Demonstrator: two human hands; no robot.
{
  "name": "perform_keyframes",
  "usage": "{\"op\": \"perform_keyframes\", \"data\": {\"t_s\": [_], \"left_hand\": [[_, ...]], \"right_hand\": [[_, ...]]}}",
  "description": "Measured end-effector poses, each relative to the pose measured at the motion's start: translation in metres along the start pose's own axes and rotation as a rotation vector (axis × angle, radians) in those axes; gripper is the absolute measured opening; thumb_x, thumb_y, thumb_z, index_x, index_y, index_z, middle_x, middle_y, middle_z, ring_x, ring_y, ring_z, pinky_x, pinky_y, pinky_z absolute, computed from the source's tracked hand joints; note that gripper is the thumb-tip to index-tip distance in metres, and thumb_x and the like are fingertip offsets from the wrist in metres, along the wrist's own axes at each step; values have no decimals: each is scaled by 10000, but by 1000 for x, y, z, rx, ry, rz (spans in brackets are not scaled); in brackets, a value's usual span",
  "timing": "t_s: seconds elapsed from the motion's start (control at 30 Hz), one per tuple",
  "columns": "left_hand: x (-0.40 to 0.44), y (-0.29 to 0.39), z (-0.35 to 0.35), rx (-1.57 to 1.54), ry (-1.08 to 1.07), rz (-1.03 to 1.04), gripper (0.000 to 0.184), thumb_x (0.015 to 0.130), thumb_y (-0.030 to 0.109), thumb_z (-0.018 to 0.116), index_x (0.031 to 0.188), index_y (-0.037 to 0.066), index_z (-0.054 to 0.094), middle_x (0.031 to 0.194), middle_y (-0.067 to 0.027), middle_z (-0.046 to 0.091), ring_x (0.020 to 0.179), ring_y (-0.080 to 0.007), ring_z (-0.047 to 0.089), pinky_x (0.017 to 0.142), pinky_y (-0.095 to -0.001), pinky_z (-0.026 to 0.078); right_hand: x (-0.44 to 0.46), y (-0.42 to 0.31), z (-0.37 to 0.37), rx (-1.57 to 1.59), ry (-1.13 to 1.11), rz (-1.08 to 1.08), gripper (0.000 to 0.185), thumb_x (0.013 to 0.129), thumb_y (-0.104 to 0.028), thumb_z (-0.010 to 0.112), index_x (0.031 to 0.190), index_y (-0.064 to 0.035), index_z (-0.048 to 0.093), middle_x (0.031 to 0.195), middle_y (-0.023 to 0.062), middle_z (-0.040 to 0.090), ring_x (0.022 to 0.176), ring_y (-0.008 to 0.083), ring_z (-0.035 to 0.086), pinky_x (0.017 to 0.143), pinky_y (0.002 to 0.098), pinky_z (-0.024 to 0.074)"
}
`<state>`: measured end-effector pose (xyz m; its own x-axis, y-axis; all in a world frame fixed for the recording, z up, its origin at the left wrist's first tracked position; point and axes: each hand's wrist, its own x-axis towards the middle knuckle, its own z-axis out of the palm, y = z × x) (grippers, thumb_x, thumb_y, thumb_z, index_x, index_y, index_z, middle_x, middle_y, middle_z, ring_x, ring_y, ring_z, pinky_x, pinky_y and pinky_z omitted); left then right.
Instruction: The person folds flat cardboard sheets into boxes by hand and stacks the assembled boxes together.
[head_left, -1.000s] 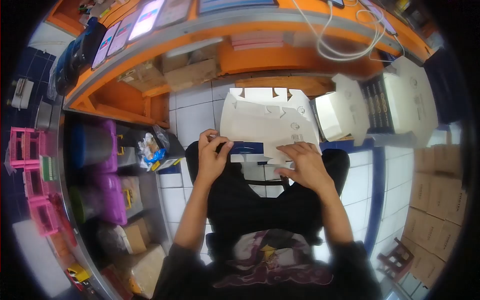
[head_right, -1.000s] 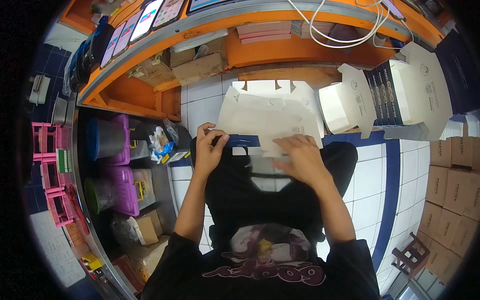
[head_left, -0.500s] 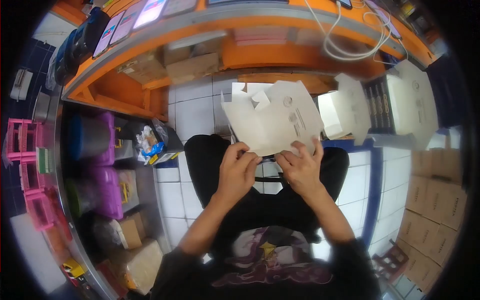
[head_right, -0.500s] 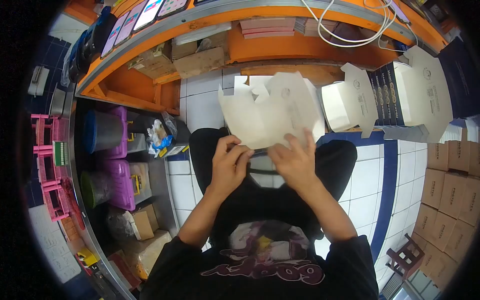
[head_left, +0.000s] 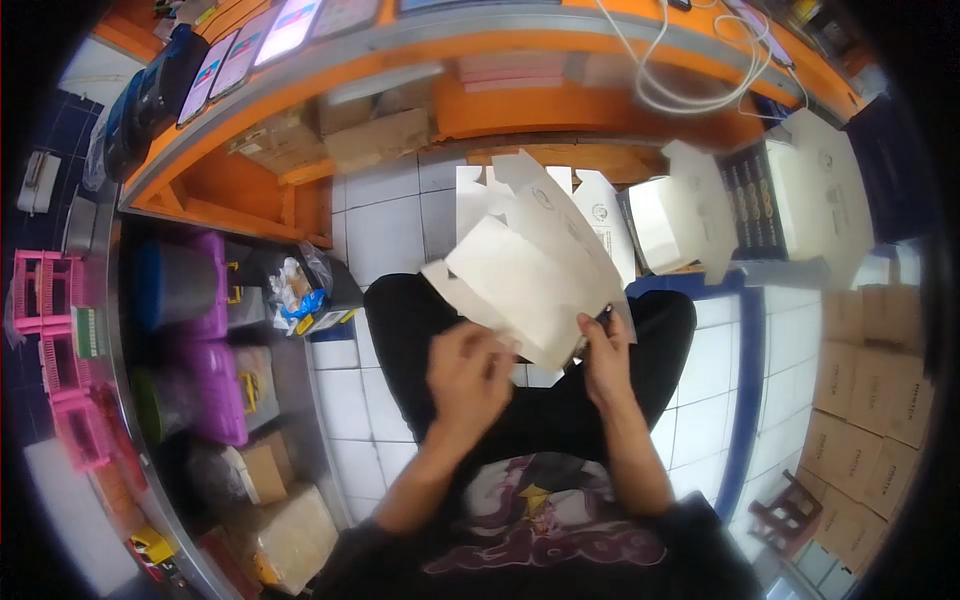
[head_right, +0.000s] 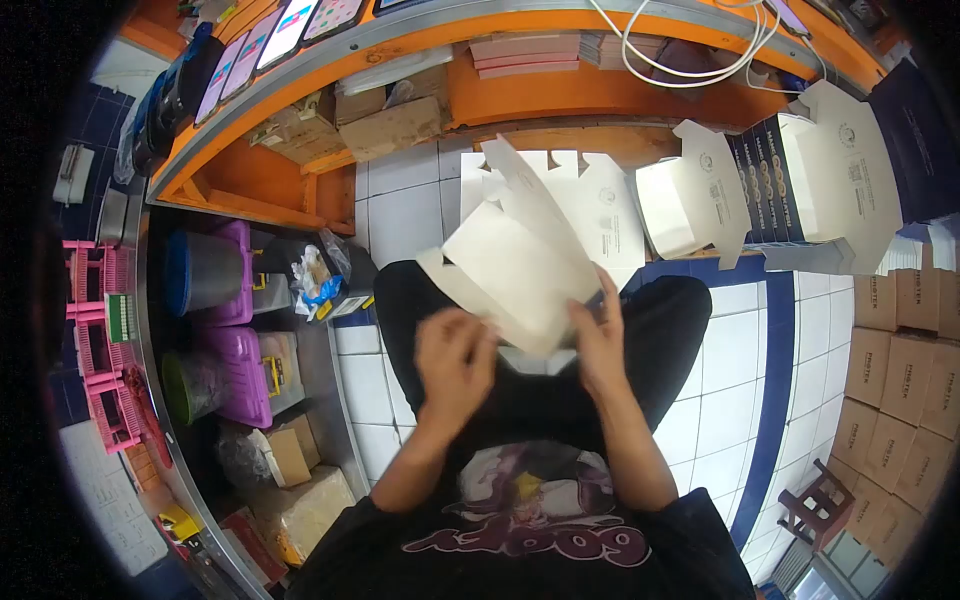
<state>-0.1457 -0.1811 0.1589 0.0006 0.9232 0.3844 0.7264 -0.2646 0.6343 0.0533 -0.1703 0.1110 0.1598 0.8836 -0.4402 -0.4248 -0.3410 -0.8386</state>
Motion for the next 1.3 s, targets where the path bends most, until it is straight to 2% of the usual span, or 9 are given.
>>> {"op": "perform_keyframes", "data": {"t_s": [0.1, 0.23, 0.5, 0.7, 0.73, 0.83, 1.0, 1.13, 1.3], "left_hand": [[43, -19, -38, -5, 48, -170, 494, 854, 205, 802, 1276, -3, 653, 1195, -199, 661, 1054, -347, 606, 929, -424, 484], [53, -70, -54, -926, -614, -348, 294, 986, 129, 689, 1230, -33, 661, 1059, -52, 717, 922, -119, 665, 821, -267, 528], [-13, -26, 0, -1905, -336, -788, 795, 867, 410, 818, 1452, -4, 475, 1297, -99, 641, 1168, -205, 629, 984, -375, 518], [-25, -21, 0, -1265, -539, -1038, 360, 953, 137, 696, 1272, -19, 632, 1248, -94, 665, 1126, -164, 638, 977, -318, 503], [-25, -26, 3, -1267, -520, -1036, 360, 953, 137, 696, 1272, -19, 632, 1248, -94, 665, 1126, -164, 638, 977, -318, 503], [-23, -34, 8, -974, -396, -956, 314, 986, 132, 647, 1251, -37, 644, 1265, -133, 648, 1112, -155, 636, 939, -303, 506], [-4, -8, -2, -615, -567, -450, 588, 939, 227, 722, 1426, -39, 528, 1333, -217, 562, 1157, -242, 608, 1004, -356, 475], [4, 20, -25, -366, -353, 27, 885, 759, 345, 877, 1500, 62, 485, 1467, -219, 460, 1246, -401, 539, 1053, -439, 448], [0, 5, -16, -32, -232, 416, 657, 734, 141, 830, 1345, 21, 619, 1411, -234, 547, 1243, -413, 586, 1013, -495, 500]], "right_hand": [[-1, -13, -44, -89, -7, -11, 613, 915, -79, 588, 1499, 5, 419, 1382, 140, 565, 1203, 219, 574, 1044, 331, 453], [-13, -41, -57, -8, -232, 64, 789, 814, -262, 683, 1487, 51, 416, 1342, 165, 594, 1178, 251, 614, 1006, 350, 494], [-13, -12, -54, 302, -230, 280, 799, 808, -305, 721, 1467, 51, 445, 1323, 179, 598, 1175, 254, 618, 963, 372, 528], [-15, -18, -47, -396, -239, -52, 458, 957, -173, 603, 1384, -6, 587, 1106, 111, 705, 1033, 212, 669, 922, 336, 519], [-18, -30, -38, -1043, -102, -172, 373, 954, -221, 636, 1266, -15, 646, 1035, 118, 720, 931, 243, 687, 821, 365, 540], [-24, -34, -30, -1619, 108, -434, 308, 908, -341, 726, 984, -42, 733, 815, 132, 712, 698, 314, 680, 625, 403, 541], [-44, -9, 14, -491, -453, -51, 235, 997, -261, 693, 1129, -66, 698, 806, -40, 630, 664, 44, 543, 561, 259, 438], [-31, -19, 23, 98, -176, 112, 182, 1001, -176, 673, 1154, -78, 685, 871, -44, 649, 726, 22, 542, 636, 191, 413], [-32, -49, 37, 225, -210, 91, 222, 1040, -186, 601, 1225, -66, 625, 1025, -3, 695, 814, 70, 621, 715, 235, 480]]}}
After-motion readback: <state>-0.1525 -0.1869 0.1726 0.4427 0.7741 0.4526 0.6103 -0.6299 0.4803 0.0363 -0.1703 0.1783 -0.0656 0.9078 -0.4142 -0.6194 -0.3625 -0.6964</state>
